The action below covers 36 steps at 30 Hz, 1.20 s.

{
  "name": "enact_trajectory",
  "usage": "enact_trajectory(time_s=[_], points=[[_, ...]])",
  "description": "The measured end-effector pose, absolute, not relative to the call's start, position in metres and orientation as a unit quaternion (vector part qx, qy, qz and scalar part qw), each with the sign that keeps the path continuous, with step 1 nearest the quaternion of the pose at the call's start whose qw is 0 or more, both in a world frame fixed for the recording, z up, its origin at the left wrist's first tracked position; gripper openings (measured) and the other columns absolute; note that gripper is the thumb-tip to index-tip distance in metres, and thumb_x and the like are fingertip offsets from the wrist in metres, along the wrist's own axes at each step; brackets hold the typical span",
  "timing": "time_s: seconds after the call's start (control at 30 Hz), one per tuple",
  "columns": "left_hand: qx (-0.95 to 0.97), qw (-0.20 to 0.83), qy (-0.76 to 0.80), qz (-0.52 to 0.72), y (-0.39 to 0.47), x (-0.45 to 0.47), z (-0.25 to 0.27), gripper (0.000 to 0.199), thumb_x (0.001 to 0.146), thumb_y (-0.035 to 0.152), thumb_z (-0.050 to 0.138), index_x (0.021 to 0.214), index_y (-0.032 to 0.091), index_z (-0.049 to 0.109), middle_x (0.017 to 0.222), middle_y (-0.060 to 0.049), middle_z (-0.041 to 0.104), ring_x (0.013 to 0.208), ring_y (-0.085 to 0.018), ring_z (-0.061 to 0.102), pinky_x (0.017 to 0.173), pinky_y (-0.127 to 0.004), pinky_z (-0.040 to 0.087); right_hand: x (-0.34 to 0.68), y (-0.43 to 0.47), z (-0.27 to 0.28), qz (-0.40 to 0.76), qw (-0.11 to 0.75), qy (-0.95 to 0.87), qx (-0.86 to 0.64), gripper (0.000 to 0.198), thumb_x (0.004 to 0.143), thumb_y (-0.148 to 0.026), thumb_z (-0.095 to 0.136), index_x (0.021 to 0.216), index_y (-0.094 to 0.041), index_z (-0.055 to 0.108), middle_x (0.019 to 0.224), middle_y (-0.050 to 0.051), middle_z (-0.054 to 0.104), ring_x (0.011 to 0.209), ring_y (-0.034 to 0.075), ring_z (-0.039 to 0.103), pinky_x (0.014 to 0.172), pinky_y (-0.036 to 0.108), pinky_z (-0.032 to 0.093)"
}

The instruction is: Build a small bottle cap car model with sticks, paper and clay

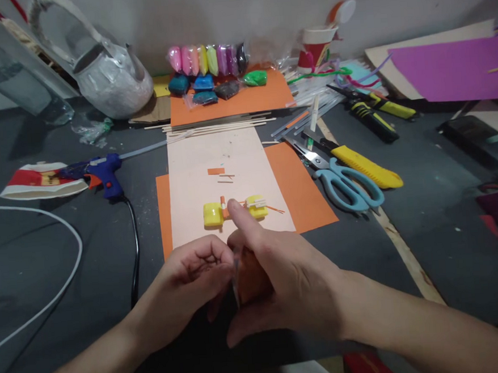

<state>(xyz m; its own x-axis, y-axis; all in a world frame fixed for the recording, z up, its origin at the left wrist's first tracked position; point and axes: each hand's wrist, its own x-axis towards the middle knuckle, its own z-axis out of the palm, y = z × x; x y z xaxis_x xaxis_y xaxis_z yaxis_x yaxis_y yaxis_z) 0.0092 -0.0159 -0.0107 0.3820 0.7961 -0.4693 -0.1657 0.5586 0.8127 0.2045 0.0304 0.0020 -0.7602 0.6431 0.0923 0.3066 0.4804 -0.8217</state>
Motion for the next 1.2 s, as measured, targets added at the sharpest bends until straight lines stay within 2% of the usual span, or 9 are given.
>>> enact_trajectory(time_s=[0.07, 0.13, 0.23, 0.37, 0.53, 0.7, 0.93, 1.03, 1.2], points=[[0.356, 0.732, 0.468, 0.344, -0.016, 0.008, -0.007, 0.028, 0.089, 0.041, 0.066, 0.078, 0.018, 0.056, 0.062, 0.005, 0.050, 0.049, -0.006, 0.045, 0.046, -0.016, 0.039, 0.206, 0.031, 0.004, 0.427, 0.184, -0.825, -0.321, 0.124, 0.058, -0.050, 0.093, 0.155, -0.022, 0.022, 0.106, 0.005, 0.074, 0.101, 0.028, 0.071, 0.081, 0.034, 0.055], [0.363, 0.715, 0.471, 0.368, -0.015, 0.008, -0.003, 0.028, 0.090, 0.040, 0.064, 0.076, 0.019, 0.055, 0.065, 0.004, 0.052, 0.052, -0.007, 0.047, 0.049, -0.018, 0.041, 0.209, 0.032, 0.005, 0.420, 0.190, -0.821, -0.338, 0.090, 0.066, -0.048, 0.089, 0.141, -0.025, 0.045, 0.110, 0.004, 0.074, 0.100, 0.024, 0.071, 0.080, 0.032, 0.054], [0.391, 0.700, 0.482, 0.354, -0.013, 0.007, 0.002, 0.026, 0.088, 0.042, 0.067, 0.080, 0.019, 0.058, 0.071, 0.003, 0.055, 0.059, -0.008, 0.049, 0.053, -0.018, 0.041, 0.212, 0.033, 0.007, 0.410, 0.212, -0.824, -0.330, 0.049, 0.077, -0.037, 0.085, 0.116, -0.026, 0.059, 0.108, -0.001, 0.073, 0.094, 0.017, 0.071, 0.077, 0.026, 0.051], [0.430, 0.679, 0.503, 0.317, -0.012, 0.008, 0.005, 0.024, 0.087, 0.039, 0.070, 0.080, 0.019, 0.059, 0.068, 0.005, 0.052, 0.056, -0.006, 0.046, 0.051, -0.016, 0.038, 0.214, 0.033, 0.008, 0.399, 0.227, -0.829, -0.321, 0.059, 0.073, -0.032, 0.088, 0.120, -0.026, 0.053, 0.108, -0.002, 0.072, 0.093, 0.016, 0.070, 0.077, 0.024, 0.051], [0.417, 0.696, 0.486, 0.325, -0.010, 0.005, 0.009, 0.020, 0.092, 0.034, 0.064, 0.078, 0.020, 0.066, 0.067, 0.002, 0.063, 0.057, -0.008, 0.057, 0.053, -0.017, 0.048, 0.217, 0.035, 0.007, 0.400, 0.236, -0.822, -0.329, 0.060, 0.076, -0.037, 0.086, 0.123, -0.030, 0.050, 0.108, -0.001, 0.071, 0.093, 0.017, 0.071, 0.073, 0.024, 0.052], [0.397, 0.702, 0.494, 0.326, -0.009, 0.002, 0.010, 0.011, 0.087, 0.027, 0.069, 0.079, 0.019, 0.070, 0.068, 0.002, 0.068, 0.056, -0.007, 0.059, 0.053, -0.015, 0.049, 0.218, 0.037, 0.008, 0.394, 0.240, -0.828, -0.319, 0.062, 0.073, -0.034, 0.088, 0.123, -0.028, 0.051, 0.105, -0.002, 0.070, 0.088, 0.016, 0.070, 0.072, 0.023, 0.052], [0.338, 0.736, 0.492, 0.319, -0.010, 0.003, 0.006, 0.019, 0.076, 0.022, 0.081, 0.069, 0.016, 0.064, 0.061, 0.004, 0.065, 0.049, -0.005, 0.052, 0.045, -0.012, 0.043, 0.215, 0.036, 0.006, 0.422, 0.246, -0.827, -0.279, 0.066, 0.073, -0.033, 0.088, 0.128, -0.024, 0.051, 0.108, 0.002, 0.071, 0.090, 0.015, 0.069, 0.076, 0.021, 0.053], [0.315, 0.767, 0.450, 0.332, -0.010, 0.003, 0.003, 0.022, 0.077, 0.029, 0.082, 0.072, 0.016, 0.065, 0.063, 0.002, 0.065, 0.052, -0.006, 0.054, 0.046, -0.013, 0.047, 0.215, 0.037, 0.007, 0.436, 0.250, -0.824, -0.263, 0.062, 0.075, -0.034, 0.086, 0.126, -0.023, 0.052, 0.105, 0.002, 0.072, 0.090, 0.015, 0.070, 0.073, 0.020, 0.052], [0.307, 0.804, 0.371, 0.348, -0.011, 0.003, -0.002, 0.023, 0.087, 0.038, 0.072, 0.082, 0.016, 0.069, 0.067, 0.000, 0.064, 0.055, -0.007, 0.058, 0.047, -0.014, 0.052, 0.217, 0.037, 0.009, 0.465, 0.261, -0.808, -0.251, 0.081, 0.070, -0.031, 0.090, 0.137, -0.024, 0.045, 0.113, 0.001, 0.071, 0.097, 0.013, 0.070, 0.082, 0.018, 0.052]])
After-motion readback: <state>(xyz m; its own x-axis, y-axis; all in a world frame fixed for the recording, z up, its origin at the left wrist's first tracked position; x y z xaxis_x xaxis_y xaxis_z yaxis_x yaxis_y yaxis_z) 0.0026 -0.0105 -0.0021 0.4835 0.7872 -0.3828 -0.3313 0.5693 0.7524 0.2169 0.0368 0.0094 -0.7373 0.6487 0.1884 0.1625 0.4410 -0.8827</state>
